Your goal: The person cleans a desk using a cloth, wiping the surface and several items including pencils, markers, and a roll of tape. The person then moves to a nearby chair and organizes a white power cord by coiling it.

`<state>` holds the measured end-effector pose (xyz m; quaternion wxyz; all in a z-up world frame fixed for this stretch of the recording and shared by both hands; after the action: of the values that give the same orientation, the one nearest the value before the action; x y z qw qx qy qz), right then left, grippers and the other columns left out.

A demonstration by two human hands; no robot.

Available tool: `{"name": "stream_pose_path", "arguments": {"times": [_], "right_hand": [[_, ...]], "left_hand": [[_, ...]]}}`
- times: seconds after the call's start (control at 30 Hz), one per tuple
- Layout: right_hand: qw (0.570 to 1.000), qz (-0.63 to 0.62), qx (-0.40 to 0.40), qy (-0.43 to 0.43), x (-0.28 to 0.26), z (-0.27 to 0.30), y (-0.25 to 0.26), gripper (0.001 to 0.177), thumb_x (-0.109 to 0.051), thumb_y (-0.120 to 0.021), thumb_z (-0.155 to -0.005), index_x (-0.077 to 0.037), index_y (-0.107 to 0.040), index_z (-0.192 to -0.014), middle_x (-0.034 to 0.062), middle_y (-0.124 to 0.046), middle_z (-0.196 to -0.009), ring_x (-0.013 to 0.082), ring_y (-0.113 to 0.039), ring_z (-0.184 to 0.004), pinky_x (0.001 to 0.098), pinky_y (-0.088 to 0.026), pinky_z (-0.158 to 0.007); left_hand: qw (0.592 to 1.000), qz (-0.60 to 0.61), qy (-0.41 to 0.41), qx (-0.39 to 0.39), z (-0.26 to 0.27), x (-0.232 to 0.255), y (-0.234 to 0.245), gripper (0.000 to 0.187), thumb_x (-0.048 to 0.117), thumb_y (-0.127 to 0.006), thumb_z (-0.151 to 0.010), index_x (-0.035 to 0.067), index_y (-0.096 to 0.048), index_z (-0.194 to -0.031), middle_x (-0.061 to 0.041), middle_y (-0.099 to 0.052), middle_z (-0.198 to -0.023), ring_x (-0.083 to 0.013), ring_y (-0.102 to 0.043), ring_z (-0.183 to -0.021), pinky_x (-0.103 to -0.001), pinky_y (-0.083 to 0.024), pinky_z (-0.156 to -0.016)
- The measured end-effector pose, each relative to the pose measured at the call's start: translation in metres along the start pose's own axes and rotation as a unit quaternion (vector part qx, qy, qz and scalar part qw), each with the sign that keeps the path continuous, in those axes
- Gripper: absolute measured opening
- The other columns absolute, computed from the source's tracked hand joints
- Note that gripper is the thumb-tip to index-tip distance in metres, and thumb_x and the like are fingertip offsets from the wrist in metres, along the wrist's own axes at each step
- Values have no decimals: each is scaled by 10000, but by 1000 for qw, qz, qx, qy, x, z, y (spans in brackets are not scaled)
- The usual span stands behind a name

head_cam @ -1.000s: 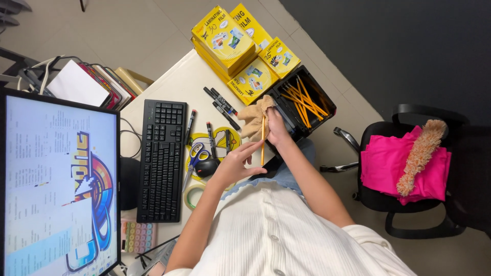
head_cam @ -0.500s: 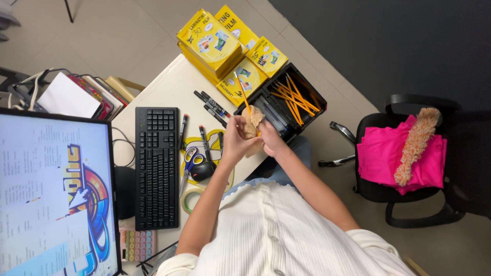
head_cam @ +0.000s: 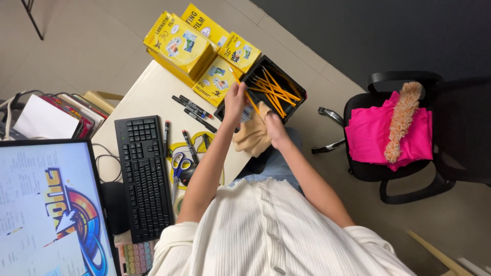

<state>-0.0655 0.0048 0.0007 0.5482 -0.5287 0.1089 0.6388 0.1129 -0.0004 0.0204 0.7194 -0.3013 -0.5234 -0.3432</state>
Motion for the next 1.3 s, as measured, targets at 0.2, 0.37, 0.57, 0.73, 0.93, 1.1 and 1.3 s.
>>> {"name": "stream_pose_path", "arguments": {"times": [0.2, 0.37, 0.57, 0.73, 0.93, 1.1, 1.3], "right_hand": [[912, 379, 120, 104, -74, 16, 59, 404, -233, -567, -972, 33, -555, -1276, 202, -710, -1166, 290, -692, -1089, 412, -530, -907], [821, 544, 164, 53, -141, 24, 56, 568, -313, -601, -923, -48, -448, -1402, 319, -681, -1002, 499, -647, -959, 542, -519, -797], [703, 710, -11, -32, -141, -34, 61, 370, -304, -553, -979, -196, -590, -1330, 247, -727, -1078, 443, -696, -1011, 546, -546, -883], [625, 776, -85, 17, -108, -94, 49, 376, -185, -570, -1008, -15, -536, -1342, 270, -621, -1343, 437, -635, -1173, 517, -534, -958], [652, 735, -159, -92, -73, -130, 58, 754, -105, -568, -940, 18, -177, -1572, 253, -554, -1364, 419, -582, -1207, 482, -509, -982], [714, 671, -197, 24, -94, -116, 45, 330, -146, -526, -987, -31, -588, -1290, 197, -637, -1328, 406, -599, -1210, 491, -500, -995], [653, 722, -228, -36, -44, -160, 79, 349, -172, -570, -967, 14, -614, -1259, 255, -661, -1246, 414, -621, -1163, 483, -514, -953]], "left_hand": [[985, 90, 138, -54, -15, -40, -49, 275, 290, -470, -1072, 15, -479, -1059, -121, -691, -790, -208, -688, -558, -323, -573, -484], [985, 16, 162, -53, -20, -83, -87, 302, 264, -498, -1062, -32, -499, -1124, -172, -695, -855, -244, -727, -616, -369, -632, -526], [974, -61, 219, 7, -27, -91, -111, 381, 202, -529, -1014, -60, -396, -1256, -207, -630, -1146, -333, -752, -811, -425, -626, -647], [789, -600, 109, -76, -108, -243, -121, 412, 341, -564, -1093, -17, -579, -1296, -184, -659, -1351, -375, -631, -1279, -478, -517, -1059], [934, -121, 255, 218, -63, -180, -97, 679, 262, -628, -959, -106, -323, -1442, -302, -452, -1416, -421, -515, -1268, -448, -490, -990], [955, -31, 213, 203, -40, -125, -105, 541, 384, -563, -1007, -68, -527, -1302, -246, -656, -1281, -348, -647, -1192, -419, -509, -979], [944, 2, 236, 230, -49, -137, -104, 545, 380, -536, -992, 16, -459, -1390, -198, -610, -1360, -319, -622, -1228, -422, -504, -976]]}}
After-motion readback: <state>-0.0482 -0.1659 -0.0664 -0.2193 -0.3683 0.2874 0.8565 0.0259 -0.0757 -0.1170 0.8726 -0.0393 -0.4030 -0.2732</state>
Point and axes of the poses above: each hand's wrist, its own z-axis away from the middle knuckle, its own y-axis out of the back of the hand, x = y × z, the point moved 5 cm from there along -z, towards the middle knuckle
